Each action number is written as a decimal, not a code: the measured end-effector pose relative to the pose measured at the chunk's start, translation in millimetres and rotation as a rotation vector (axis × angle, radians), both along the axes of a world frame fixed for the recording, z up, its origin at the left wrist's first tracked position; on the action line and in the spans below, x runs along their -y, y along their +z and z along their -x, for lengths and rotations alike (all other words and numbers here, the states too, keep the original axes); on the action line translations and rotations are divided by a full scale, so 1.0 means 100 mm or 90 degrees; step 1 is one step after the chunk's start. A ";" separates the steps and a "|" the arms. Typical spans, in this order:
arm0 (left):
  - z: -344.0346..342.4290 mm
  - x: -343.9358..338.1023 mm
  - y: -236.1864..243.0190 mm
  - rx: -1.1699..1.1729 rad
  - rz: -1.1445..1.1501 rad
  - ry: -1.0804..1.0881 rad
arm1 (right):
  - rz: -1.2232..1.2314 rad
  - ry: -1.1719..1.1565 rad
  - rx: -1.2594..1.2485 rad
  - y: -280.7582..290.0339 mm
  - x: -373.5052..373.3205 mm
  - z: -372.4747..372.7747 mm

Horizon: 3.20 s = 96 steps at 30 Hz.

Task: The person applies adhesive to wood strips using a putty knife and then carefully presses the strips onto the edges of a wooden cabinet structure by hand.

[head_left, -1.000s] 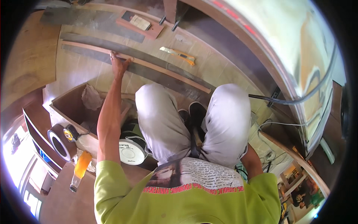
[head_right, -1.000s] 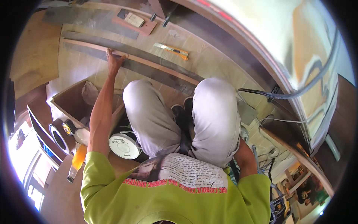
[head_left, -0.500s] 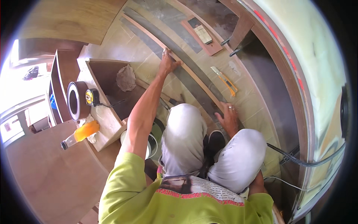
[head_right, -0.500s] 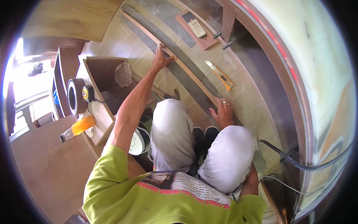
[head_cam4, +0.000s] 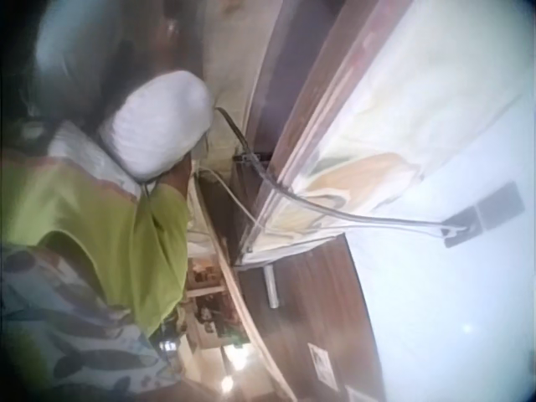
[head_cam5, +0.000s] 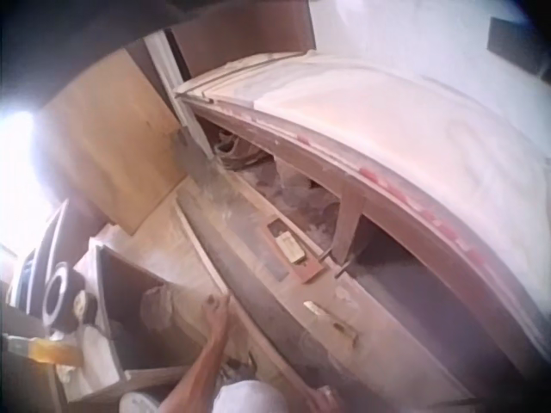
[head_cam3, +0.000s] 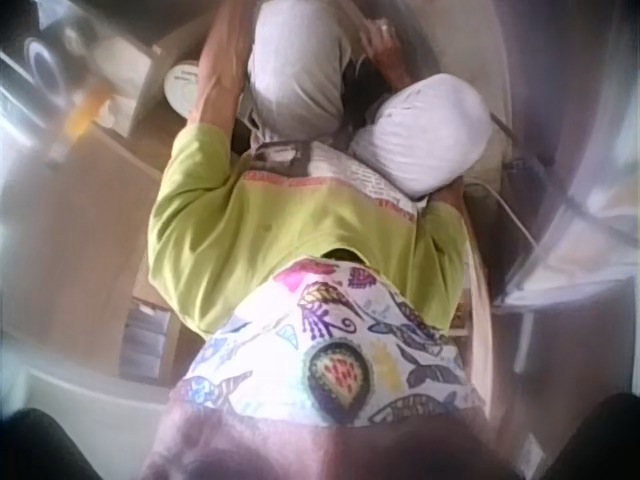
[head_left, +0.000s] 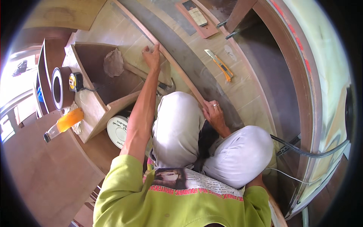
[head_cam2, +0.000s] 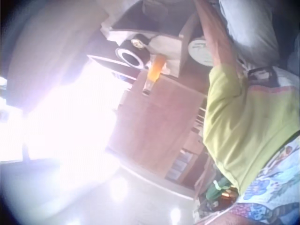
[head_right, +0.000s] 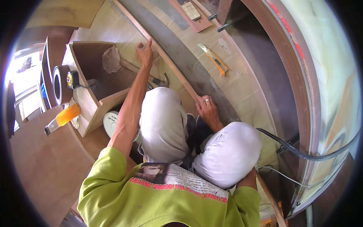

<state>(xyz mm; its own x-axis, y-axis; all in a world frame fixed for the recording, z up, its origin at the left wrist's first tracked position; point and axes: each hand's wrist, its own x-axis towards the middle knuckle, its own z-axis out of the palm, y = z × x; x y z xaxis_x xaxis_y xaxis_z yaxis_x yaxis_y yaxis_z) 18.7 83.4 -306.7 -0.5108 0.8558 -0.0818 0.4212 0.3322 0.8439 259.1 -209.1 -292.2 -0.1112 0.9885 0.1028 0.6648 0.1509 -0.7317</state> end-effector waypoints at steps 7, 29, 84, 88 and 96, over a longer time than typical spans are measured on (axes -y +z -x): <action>0.12 -0.07 -0.15 -0.169 0.040 -0.162 | 0.052 -0.009 0.019 0.05 -0.12 -0.18; -0.05 -0.06 0.03 0.060 0.130 -0.137 | 0.172 -0.325 0.003 -0.48 0.05 -0.77; -0.52 0.64 0.09 0.364 0.307 -0.193 | 0.105 -0.075 0.072 -0.22 1.03 -0.98; -0.61 0.66 0.02 0.316 0.294 -0.227 | 0.081 -0.101 0.091 -0.12 1.27 -1.06; -0.08 0.63 -0.42 0.349 0.430 -0.364 | 0.068 -0.320 0.212 -0.01 1.42 -0.83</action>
<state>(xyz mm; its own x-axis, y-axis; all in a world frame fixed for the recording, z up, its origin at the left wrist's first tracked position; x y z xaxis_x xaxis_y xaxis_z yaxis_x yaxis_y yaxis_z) 27.0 20.1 -348.4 0.2091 0.6481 -0.7322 0.2796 0.6779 0.6799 342.0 -351.1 -293.4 0.3628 0.9310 0.0409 0.8313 -0.3036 -0.4655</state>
